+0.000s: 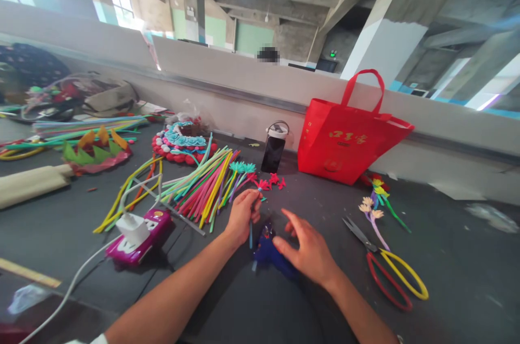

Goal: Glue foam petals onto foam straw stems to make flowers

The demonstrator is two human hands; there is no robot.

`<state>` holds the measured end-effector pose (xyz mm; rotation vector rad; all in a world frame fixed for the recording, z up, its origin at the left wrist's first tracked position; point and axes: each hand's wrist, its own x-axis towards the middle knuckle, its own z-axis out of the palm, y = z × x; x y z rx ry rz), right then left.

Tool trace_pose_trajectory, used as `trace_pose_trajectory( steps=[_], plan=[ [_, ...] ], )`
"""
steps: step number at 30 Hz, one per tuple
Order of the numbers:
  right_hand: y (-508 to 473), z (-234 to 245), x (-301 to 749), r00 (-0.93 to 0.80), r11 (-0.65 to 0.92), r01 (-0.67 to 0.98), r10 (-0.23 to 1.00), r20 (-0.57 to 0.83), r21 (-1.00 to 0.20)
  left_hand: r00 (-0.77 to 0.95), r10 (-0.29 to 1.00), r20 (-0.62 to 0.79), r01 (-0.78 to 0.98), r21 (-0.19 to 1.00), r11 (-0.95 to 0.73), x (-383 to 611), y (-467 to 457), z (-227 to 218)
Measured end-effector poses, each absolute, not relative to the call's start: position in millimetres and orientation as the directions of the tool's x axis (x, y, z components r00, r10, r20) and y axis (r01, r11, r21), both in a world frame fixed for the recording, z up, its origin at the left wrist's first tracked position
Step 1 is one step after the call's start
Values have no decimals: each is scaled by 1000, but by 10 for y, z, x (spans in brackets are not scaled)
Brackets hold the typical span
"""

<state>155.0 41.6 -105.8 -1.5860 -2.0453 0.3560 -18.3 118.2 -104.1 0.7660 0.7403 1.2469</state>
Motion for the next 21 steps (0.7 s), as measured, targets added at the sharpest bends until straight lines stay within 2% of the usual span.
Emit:
trace_pose_trajectory(
  steps=[2,5,13,17,21],
  plan=[
    [547,-1139,1685,-46,224,784,951,305,-579,183,980,-78,-528,833,166,-173,1170,-1038],
    [729,-1291,1841,66,145,832,932,357,-535,214,973,-84,-518,835,186,-159,1158,-1051],
    [905,-1466,1788,33,152,882,925,379,-447,287,954,-83,-459,862,213,-119,1107,-1050],
    [933,-1462,1770,32,188,860,907,419,-474,307,948,-81,-436,874,215,-99,1082,-1035],
    [872,-1317,1748,30,257,794,889,457,-551,303,949,-84,-411,887,210,-93,1075,-1034]
  ],
)
